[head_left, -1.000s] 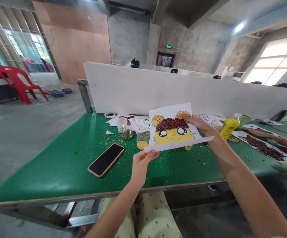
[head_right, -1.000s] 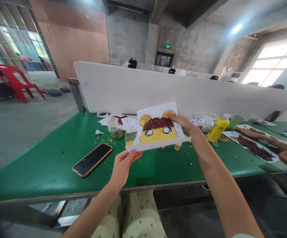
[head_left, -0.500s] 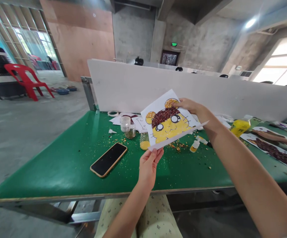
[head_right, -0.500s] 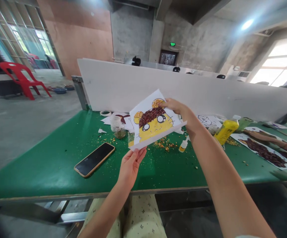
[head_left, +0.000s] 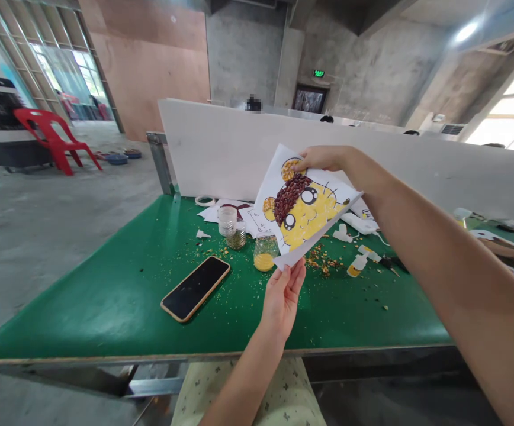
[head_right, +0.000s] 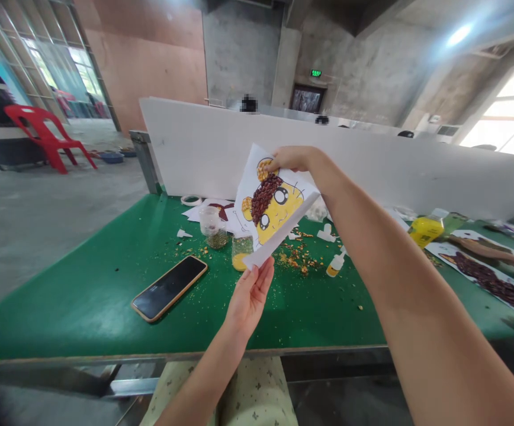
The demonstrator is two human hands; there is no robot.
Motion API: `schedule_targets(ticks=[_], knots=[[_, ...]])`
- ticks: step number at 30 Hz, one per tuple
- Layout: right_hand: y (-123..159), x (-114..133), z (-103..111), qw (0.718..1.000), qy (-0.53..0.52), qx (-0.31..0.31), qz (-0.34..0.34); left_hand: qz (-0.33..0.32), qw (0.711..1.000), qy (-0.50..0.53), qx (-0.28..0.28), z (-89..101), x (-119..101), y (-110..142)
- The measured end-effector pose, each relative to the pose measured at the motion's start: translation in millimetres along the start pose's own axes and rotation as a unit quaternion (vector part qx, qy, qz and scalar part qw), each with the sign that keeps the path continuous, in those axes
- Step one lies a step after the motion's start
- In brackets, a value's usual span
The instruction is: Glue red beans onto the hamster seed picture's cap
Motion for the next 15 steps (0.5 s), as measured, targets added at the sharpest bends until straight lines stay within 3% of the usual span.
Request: schedule_targets(ticks=[3,8,12,15], knots=[[-3,18,3,0.994,0.103,-0.013,0.016,0.015,0.999,0.026,-0.014,1.1,6,-2],[-4,41,7,0.978,0.209,-0.018,-0.016,0.034,0.997,0.053,-0.037,0.4,14,-3],[-4,45,9,0.973,0.231,-0.024,0.011,0.048,0.997,0.046,-0.028,0.8,12,-5],[-2,39,11,0.984,0.173,-0.033,0.007,0.051,0.998,0.025,-0.016,2.2,7,-8]])
Point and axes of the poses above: each hand's wrist, its own y-axis away from the middle knuckle, its own z-axis out of the back of the hand, x = y × z, the point moved 2 cm from there along -y, towards the middle knuckle, and after that the axes turned 15 degrees about y, right-handed, at the moved point
